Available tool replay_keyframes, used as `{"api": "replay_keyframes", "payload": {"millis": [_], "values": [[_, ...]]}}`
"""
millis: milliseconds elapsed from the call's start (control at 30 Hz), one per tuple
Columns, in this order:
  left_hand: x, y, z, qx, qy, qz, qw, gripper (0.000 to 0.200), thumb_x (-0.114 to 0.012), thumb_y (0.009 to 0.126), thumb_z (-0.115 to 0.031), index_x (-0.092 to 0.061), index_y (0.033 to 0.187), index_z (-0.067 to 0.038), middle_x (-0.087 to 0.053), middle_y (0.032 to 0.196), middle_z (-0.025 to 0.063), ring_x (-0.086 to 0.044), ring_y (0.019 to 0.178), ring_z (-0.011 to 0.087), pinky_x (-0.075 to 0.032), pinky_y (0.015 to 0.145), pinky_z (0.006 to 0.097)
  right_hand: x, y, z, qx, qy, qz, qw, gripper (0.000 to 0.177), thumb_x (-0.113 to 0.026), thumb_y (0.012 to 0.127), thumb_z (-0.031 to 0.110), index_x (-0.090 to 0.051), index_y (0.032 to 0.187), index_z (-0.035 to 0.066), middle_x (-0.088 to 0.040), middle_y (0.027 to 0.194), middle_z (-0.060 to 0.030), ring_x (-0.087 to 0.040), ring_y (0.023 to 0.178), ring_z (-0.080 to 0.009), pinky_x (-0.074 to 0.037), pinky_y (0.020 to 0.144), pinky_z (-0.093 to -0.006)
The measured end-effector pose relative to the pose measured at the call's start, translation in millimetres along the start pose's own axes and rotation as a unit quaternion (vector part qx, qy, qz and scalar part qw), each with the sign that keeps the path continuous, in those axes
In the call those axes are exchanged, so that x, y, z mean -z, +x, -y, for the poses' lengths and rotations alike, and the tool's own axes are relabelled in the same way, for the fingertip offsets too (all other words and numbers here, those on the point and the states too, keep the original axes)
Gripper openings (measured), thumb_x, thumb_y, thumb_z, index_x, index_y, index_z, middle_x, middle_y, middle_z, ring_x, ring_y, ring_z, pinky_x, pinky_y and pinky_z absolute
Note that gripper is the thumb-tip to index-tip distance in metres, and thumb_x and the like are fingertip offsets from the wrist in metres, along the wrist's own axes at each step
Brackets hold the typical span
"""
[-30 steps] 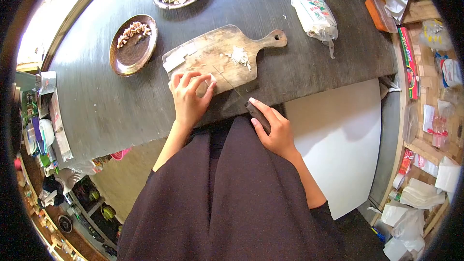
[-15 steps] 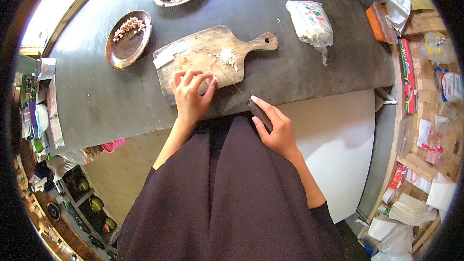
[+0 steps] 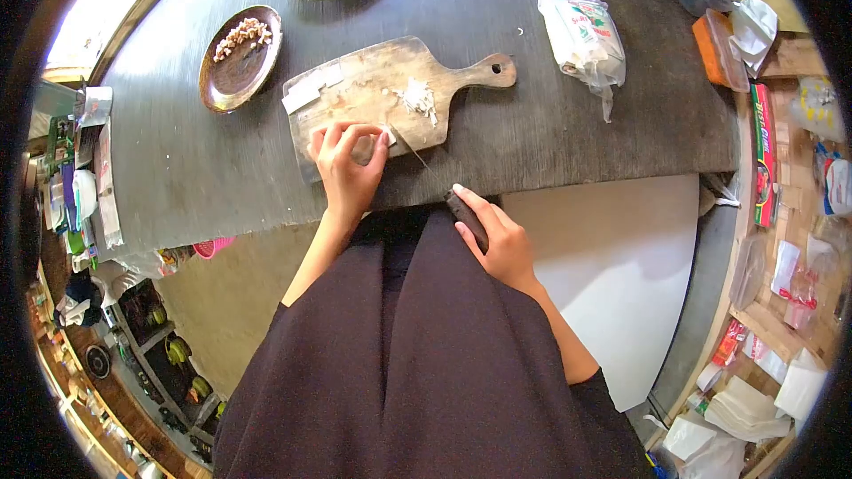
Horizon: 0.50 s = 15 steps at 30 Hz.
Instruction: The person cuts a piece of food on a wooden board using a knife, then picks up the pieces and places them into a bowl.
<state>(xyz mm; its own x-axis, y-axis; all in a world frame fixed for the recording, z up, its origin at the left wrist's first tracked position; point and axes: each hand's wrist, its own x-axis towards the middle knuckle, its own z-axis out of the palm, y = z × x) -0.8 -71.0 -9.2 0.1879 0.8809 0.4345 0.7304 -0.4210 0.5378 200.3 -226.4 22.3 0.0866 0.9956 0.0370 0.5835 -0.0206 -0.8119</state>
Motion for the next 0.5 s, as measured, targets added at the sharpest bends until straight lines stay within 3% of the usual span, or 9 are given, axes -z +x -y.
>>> {"api": "replay_keyframes", "payload": {"millis": [200, 500], "values": [[-0.5, -0.5, 0.5, 0.003, -0.011, -0.002, 1.000, 0.011, -0.083, 0.078, -0.015, -0.075, 0.086, -0.017, -0.066, 0.091, 0.0031, -0.058, 0.095, 0.0278, -0.042, 0.088, 0.0417, -6.0, -0.9, 9.5, -0.011, 0.008, 0.003, 1.000, 0.049, -0.071, 0.095, 0.014, -0.059, 0.142, 0.013, -0.071, 0.122, -0.0158, -0.072, 0.103, -0.0354, -0.059, 0.086, -0.0408], [10.9, -3.4, -3.0, -0.003, 0.005, 0.038, 0.999, 0.025, -0.087, 0.074, -0.023, -0.077, 0.097, -0.020, -0.067, 0.100, 0.0001, -0.054, 0.107, 0.0255, -0.037, 0.097, 0.0422, -10.1, -0.1, 12.5, -0.011, 0.009, -0.019, 1.000, 0.050, -0.071, 0.094, 0.012, -0.059, 0.142, 0.013, -0.072, 0.113, -0.0170, -0.072, 0.099, -0.0357, -0.059, 0.083, -0.0410]]}}
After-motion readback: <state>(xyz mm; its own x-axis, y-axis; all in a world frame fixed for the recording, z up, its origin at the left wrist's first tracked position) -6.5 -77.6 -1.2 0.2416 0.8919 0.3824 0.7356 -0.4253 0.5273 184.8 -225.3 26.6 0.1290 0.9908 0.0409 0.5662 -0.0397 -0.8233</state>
